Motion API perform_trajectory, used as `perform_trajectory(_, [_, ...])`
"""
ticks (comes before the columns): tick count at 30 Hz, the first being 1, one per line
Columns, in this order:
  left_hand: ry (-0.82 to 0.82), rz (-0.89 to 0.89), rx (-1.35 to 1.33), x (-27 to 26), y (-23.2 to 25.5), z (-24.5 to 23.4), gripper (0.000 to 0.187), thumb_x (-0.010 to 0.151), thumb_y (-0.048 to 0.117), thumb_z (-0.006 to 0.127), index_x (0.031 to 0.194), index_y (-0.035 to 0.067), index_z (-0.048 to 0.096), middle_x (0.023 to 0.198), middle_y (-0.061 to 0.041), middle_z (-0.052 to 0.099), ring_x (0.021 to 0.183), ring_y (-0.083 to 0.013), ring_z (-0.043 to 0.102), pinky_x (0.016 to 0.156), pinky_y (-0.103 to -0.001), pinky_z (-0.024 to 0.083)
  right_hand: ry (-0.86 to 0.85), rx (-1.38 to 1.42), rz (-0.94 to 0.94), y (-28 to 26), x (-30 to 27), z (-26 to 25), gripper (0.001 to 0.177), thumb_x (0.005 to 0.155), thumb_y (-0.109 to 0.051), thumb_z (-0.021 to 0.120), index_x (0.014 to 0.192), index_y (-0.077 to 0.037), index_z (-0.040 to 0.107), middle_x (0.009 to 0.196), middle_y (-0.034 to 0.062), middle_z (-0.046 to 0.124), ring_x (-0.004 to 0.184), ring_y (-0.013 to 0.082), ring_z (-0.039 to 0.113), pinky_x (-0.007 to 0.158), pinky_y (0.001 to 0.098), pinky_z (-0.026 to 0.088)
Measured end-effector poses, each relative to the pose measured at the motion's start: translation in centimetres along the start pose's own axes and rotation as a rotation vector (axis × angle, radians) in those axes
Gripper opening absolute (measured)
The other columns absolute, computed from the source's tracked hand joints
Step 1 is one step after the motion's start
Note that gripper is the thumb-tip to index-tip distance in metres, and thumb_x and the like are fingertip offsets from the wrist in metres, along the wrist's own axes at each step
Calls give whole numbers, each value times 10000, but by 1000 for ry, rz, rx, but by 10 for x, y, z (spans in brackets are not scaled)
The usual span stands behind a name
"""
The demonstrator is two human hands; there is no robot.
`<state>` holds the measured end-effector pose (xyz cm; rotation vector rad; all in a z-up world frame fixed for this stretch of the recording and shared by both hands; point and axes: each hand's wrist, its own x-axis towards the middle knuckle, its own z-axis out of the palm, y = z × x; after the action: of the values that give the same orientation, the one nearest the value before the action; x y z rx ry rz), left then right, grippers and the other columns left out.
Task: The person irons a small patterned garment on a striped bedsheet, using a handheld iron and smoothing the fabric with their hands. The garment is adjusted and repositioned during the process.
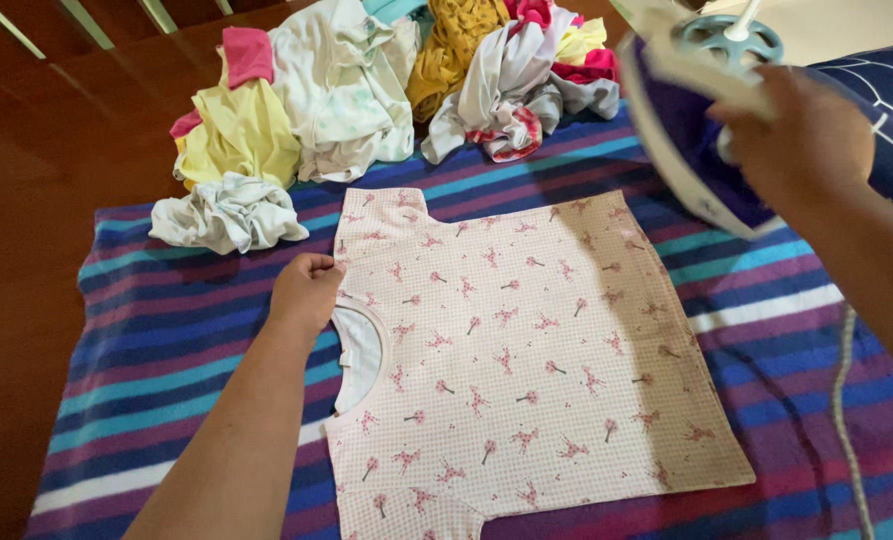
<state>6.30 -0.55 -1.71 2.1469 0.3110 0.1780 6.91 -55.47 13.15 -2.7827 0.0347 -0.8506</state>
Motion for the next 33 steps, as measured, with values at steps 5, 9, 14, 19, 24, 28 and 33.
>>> perform_trajectory(5, [52,14,133,-7,8,1,320,862,263,769,1069,21,737,831,-71,726,717,-184,663,687,-343,529,311,156,68,53,-19,31,359,1075,-229,692,1249,49,546,1069,231,656,1017,397,672,874,516,509])
perform_trajectory(9, [69,27,167,-11,12,-1,341,840,244,772,1098,24,741,883,-83,739,765,-202,691,719,-351,545,395,258,118,69,-60,44,343,1086,-124,656,1315,55,474,1153,252,631,1023,369,626,905,491,499])
perform_trajectory(14, [84,1,165,-17,17,2,368,836,217,771,1140,13,731,986,-116,722,863,-220,684,770,-349,538,402,430,191,67,-100,40,287,1104,-92,592,1319,40,455,1116,188,625,1007,248,637,912,390,513])
perform_trajectory(19, [52,-2,75,-23,18,2,420,833,190,756,1202,-5,700,975,-100,722,852,-200,672,772,-338,533,426,505,310,67,-125,46,278,1106,-62,591,1317,42,443,1092,159,641,945,184,618,873,320,518])
perform_trajectory(24, [50,17,57,-32,17,1,416,839,172,745,1205,-22,702,948,-96,718,823,-195,668,749,-343,538,443,594,246,70,-145,56,319,1132,9,612,1340,61,377,1250,174,613,1158,216,622,1045,321,509])
perform_trajectory(28, [28,5,78,-29,17,0,430,849,187,739,1223,-18,687,945,-108,732,821,-204,683,750,-348,541,379,589,444,57,-148,45,410,1142,-22,676,1409,53,374,1350,195,587,1304,262,633,1095,355,505])
perform_trajectory(33, [87,35,184,-23,18,4,408,859,246,729,1185,4,693,1031,-153,743,964,-297,690,859,-415,535,255,713,1009,-13,-162,31,740,1023,-225,685,1549,-1,215,1470,184,324,1349,298,434,1048,361,468])
